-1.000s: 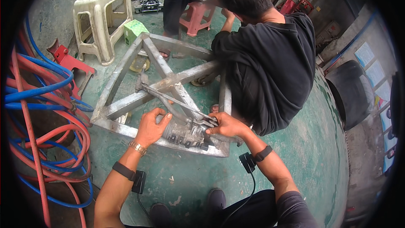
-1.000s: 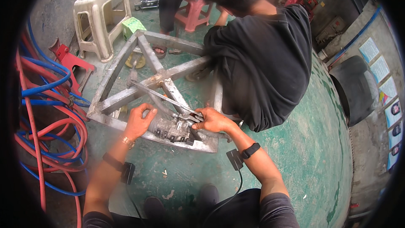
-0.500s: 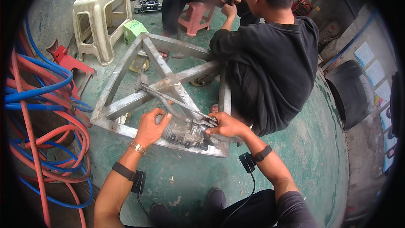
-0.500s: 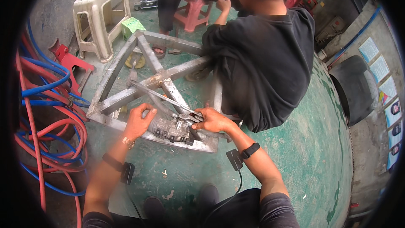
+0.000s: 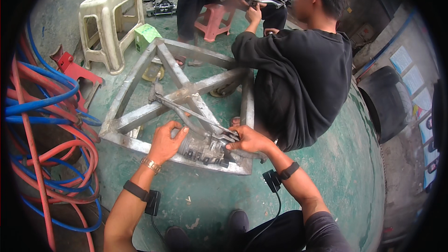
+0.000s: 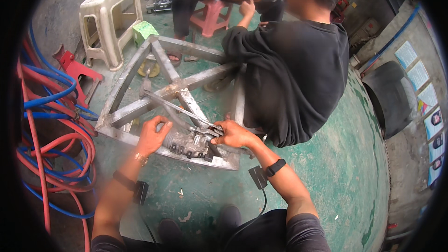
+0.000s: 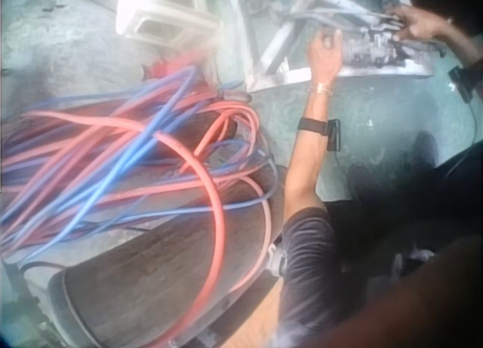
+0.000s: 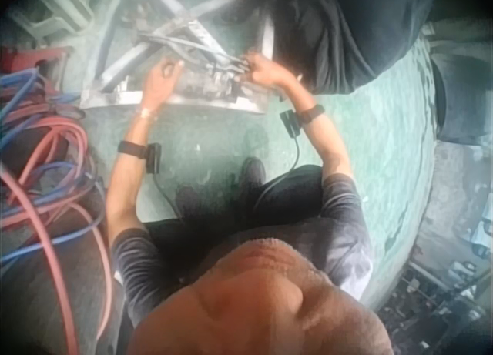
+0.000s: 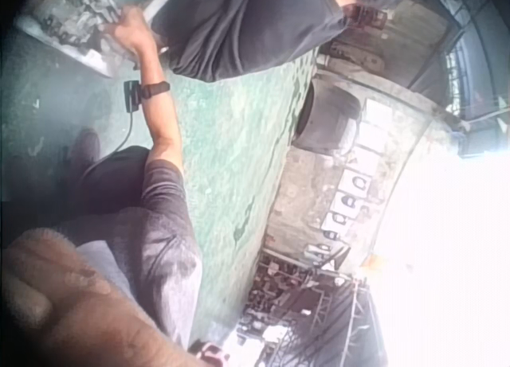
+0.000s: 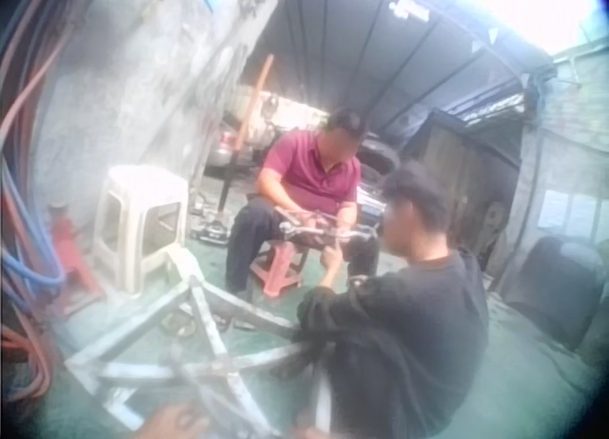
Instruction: The person uses a pair of pliers and a wrench to work on a mechanical assembly mounted within a square metal frame, while another person works nearby.
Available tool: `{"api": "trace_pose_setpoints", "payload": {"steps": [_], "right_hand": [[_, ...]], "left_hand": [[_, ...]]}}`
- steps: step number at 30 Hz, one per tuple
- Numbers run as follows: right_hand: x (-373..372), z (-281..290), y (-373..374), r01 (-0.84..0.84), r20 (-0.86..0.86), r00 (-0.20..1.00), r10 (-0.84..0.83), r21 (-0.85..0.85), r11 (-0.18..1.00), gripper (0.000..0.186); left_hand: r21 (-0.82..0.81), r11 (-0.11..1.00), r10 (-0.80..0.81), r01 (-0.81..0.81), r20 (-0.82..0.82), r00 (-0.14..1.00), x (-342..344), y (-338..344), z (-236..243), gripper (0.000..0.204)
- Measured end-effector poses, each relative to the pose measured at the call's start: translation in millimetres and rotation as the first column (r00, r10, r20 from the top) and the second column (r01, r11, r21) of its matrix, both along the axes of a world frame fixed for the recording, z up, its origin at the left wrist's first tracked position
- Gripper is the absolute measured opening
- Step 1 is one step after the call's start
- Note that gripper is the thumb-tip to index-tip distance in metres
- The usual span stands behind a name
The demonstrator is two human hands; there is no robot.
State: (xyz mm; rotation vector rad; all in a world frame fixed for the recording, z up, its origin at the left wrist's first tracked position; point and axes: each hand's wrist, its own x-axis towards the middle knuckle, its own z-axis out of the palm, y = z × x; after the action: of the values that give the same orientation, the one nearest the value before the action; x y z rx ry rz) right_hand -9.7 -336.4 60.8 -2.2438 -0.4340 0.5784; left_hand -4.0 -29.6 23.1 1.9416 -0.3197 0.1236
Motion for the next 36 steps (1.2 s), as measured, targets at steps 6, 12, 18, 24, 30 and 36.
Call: {"api": "trace_pose_setpoints", "payload": {"steps": [6,12,18,24,30,36], "right_hand": [[-2.3,7.5,2.3,-0.01,0.018,1.0,0.01,0.004,1.0,0.044],[-3.0,11.4,4.2,-0.008,0.01,1.0,0.008,-0.006,1.0,0.044],[-2.2,7.6,3.1,-0.002,0.009,1.0,0.002,0.011,1.0,0.042],[-0.9,4.6,1.7,-0.014,0.01,1.0,0.014,0.013,1.0,0.042],[-0.7,3.8,0.7,-0.017,0.002,1.0,0.017,0.016,1.0,0.043],[-1.0,7.7,2.3,-0.019,0.032,0.999,0.02,-0.026,0.999,0.045]], "left_hand": [[-0.023,1.0,-0.01,0.01,0.019,1.0,0.7,-0.6,-1.1,0.026],[-0.025,1.0,-0.012,0.012,0.012,1.0,0.7,-0.6,-1.3,0.026],[-0.007,1.0,-0.005,0.005,-0.009,1.0,-0.1,-0.3,-0.2,0.026],[-0.02,1.0,-0.006,0.006,0.005,1.0,0.5,-0.9,-0.8,0.026],[-0.007,1.0,-0.006,0.006,-0.002,1.0,0.1,-0.7,0.3,0.026],[-0.017,1.0,-0.004,0.004,0.006,1.0,0.6,-0.6,1.0,0.035]]}}
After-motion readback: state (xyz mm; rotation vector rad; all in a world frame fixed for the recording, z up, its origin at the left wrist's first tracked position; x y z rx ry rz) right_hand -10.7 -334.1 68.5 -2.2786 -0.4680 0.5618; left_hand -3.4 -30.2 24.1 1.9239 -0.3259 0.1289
